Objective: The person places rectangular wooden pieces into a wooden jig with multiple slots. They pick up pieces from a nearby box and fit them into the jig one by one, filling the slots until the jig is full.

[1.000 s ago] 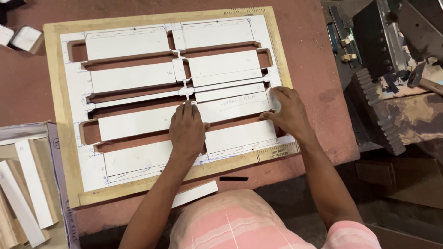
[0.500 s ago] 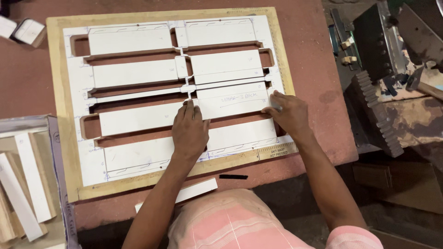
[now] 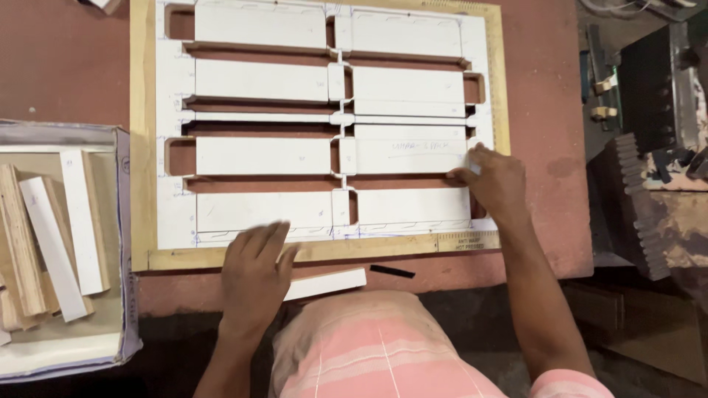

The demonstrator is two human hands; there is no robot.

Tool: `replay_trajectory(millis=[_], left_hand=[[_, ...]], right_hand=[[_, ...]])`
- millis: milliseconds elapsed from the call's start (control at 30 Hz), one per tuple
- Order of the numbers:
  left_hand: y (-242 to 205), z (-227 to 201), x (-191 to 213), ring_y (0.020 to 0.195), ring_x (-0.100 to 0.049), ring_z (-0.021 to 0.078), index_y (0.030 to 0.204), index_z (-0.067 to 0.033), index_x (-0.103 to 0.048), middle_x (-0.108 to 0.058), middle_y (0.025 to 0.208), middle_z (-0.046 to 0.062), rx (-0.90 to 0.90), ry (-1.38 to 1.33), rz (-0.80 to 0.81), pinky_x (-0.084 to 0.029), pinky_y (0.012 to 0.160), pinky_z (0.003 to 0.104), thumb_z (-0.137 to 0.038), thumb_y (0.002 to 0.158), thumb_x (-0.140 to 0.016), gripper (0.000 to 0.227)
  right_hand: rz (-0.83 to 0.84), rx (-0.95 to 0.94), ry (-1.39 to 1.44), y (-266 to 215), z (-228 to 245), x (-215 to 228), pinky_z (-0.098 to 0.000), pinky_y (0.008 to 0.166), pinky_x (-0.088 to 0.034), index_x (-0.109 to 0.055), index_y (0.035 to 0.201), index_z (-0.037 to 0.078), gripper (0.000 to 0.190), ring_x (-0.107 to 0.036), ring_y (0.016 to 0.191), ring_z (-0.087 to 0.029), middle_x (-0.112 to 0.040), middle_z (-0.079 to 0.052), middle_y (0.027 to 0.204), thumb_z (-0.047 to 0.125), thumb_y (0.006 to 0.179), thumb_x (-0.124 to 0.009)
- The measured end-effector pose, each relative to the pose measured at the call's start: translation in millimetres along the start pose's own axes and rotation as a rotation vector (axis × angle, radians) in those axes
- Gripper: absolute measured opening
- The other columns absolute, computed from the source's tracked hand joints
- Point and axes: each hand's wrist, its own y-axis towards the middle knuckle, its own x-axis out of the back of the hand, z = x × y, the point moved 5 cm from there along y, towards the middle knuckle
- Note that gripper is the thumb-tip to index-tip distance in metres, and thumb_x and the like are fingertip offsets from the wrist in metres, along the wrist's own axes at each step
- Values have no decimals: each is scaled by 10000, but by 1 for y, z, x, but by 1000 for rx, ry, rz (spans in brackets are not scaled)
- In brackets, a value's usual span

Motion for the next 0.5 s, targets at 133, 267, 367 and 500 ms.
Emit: replay_trajectory(millis=[133, 267, 367, 500], left_hand=[[-38, 11, 12, 1030, -655, 334, 1180, -23, -717, -725, 1077, 151, 77, 6, 107, -524, 880, 458, -216, 768, -833, 470], [-66, 13, 24, 1091, -616, 351, 1172, -29, -701, -686, 1153, 141, 136, 31, 122, -515, 912, 460, -218, 722, -854, 511], [-65, 12, 27, 1089, -575, 355, 1164, -33, -693, -655, 1164, 140, 191, 60, 142, -485, 905, 482, -219, 652, -881, 576], [-69, 23, 33, 1101, -538, 362, 1178, -32, -680, -625, 1175, 162, 239, 122, 108, -446, 921, 505, -207, 597, -897, 644]], right_hand=[[-157, 74, 81, -14, 20, 25, -394, 845, -610, -799, 1084, 62, 294, -744, 1004, -317, -755, -192, 1200, 218, 855, -898], [-39, -8, 382, -43, 69, 42, -323, 776, -607, -758, 1181, 33, 261, -745, 889, -202, -771, -148, 1128, 133, 956, -845], [406, -90, 581, -68, 114, 33, -320, 635, -599, -768, 1147, 66, 341, -741, 686, -177, -783, -93, 888, 202, 841, -831], [580, 145, 496, -91, 167, 22, -336, 594, -597, -777, 1102, 101, 371, -742, 675, -210, -790, -95, 961, 297, 794, -848]])
